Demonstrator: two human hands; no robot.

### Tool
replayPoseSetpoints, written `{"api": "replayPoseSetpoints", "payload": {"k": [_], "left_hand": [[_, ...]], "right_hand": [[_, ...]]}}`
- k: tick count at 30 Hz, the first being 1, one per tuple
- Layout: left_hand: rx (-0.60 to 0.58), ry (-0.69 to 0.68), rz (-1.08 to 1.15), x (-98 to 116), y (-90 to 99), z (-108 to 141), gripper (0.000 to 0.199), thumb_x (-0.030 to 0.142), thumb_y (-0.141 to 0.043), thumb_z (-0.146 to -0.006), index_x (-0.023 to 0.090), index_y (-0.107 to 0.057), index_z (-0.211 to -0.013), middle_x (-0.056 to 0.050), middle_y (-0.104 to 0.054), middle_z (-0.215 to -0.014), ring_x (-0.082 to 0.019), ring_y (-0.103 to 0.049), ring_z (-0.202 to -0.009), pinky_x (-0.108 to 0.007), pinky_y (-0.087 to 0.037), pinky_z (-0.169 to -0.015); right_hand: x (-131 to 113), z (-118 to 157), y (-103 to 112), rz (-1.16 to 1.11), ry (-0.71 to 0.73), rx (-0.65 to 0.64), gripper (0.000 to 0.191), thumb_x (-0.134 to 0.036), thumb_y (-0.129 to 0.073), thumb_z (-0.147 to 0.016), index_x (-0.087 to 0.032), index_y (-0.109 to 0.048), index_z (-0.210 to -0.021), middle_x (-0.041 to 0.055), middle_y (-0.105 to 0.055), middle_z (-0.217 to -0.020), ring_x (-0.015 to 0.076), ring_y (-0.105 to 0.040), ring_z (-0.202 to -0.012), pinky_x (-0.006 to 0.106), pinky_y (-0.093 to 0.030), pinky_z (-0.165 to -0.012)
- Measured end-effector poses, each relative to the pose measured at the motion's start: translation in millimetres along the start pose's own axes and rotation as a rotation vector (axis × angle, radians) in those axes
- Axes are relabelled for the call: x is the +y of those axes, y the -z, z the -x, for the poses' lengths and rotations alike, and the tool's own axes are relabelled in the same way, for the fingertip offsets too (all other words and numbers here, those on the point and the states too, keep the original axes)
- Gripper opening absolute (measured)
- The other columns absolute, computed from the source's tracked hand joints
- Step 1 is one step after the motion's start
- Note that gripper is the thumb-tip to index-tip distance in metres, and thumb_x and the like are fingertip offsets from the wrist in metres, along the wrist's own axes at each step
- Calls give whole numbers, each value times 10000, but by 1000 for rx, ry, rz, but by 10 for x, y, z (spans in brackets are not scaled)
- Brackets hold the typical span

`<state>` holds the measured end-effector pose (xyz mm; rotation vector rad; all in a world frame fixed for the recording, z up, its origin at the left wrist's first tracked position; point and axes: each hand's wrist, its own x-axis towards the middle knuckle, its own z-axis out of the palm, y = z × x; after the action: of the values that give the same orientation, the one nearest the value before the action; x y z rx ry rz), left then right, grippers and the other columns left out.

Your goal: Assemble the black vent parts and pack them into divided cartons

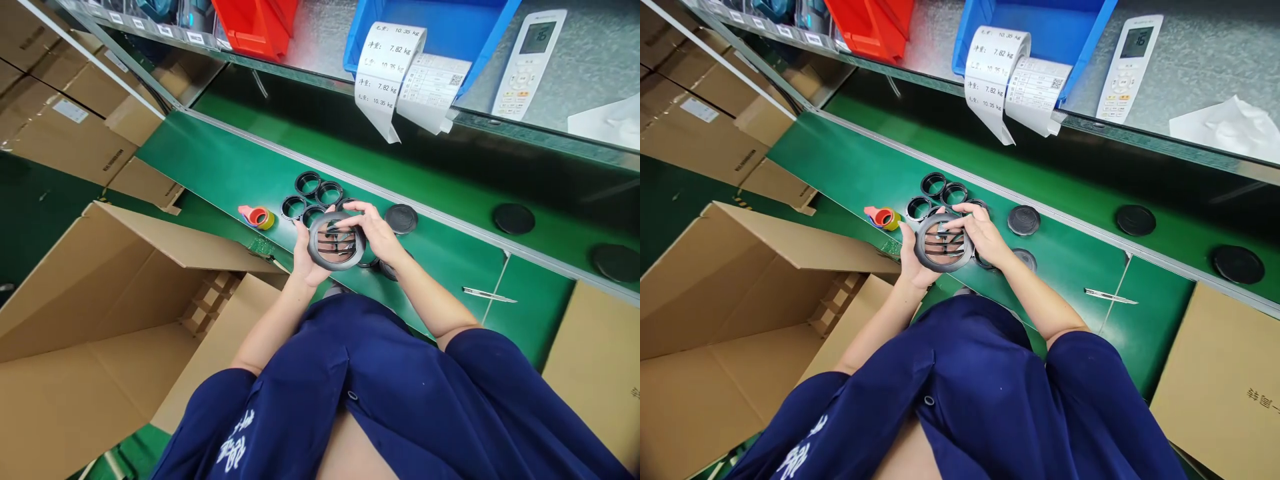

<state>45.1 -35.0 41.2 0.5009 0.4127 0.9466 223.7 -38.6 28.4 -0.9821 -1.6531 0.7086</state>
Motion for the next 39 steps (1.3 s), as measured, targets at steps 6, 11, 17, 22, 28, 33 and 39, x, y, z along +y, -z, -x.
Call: {"api": "replayPoseSetpoints", "payload": {"k": [6, 11, 17, 22, 28, 33, 39], "left_hand": [[34, 9, 41, 2, 47, -32, 806, 791, -315, -956, 208, -571, -1451, -154, -678, -1341, -379, -585, -1321, -602, -462, -1096], [198, 99, 66, -64, 270, -119, 791, 753, -294, -983, 134, -643, -1332, -156, -733, -1215, -343, -642, -1242, -515, -513, -1072], [331, 352, -56, -392, 605, -185, 788, 732, -310, -985, 126, -586, -1405, -198, -694, -1278, -355, -617, -1274, -510, -501, -1089], [557, 434, -323, -411, 886, -212, 765, 743, -383, -959, 268, -396, -1559, -211, -519, -1499, -369, -488, -1408, -621, -456, -1079], [579, 416, -318, -292, 1193, -179, 574, 592, -415, -1019, 178, -561, -1389, -206, -601, -1393, -290, -617, -1236, -460, -542, -990], [649, 402, -290, -277, 1339, -143, 449, 507, -459, -1028, 124, -663, -1140, -189, -672, -1244, -246, -691, -1018, -404, -573, -900], [691, 350, -616, -382, 1422, -282, 321, 440, -598, -966, 137, -699, -941, -177, -719, -1099, -280, -687, -1065, -402, -539, -976]], "right_hand": [[78, 81, -20, -2, -56, 53, 773, -659, -93, -1066, -280, -744, -1239, 57, -561, -1425, 254, -499, -1353, 484, -373, -1202], [293, 335, -224, 356, 203, -176, 743, -762, -401, -979, -240, -567, -1482, 126, -433, -1585, 358, -307, -1496, 612, -215, -1257], [678, 657, -469, 512, -9, -391, 1115, -708, -738, -808, -183, -240, -1656, 228, -219, -1649, 412, -215, -1524, 596, -302, -1210], [1235, 690, -462, 782, -324, -248, 1162, -622, -806, -755, -170, -235, -1661, 254, -253, -1609, 473, -284, -1448, 631, -245, -1197], [1604, 647, -493, 969, -413, -303, 1095, -630, -746, -818, -136, -248, -1658, 269, -206, -1662, 478, -232, -1498, 652, -63, -1227], [1466, 469, -523, 893, -386, -240, 887, -608, -537, -982, -108, -245, -1654, 215, -63, -1714, 390, -60, -1586, 619, -26, -1259], [1482, 458, -637, 780, -369, -279, 757, -484, -488, -1035, -44, -294, -1620, 224, -138, -1699, 340, -91, -1595, 579, -30, -1284]]}}
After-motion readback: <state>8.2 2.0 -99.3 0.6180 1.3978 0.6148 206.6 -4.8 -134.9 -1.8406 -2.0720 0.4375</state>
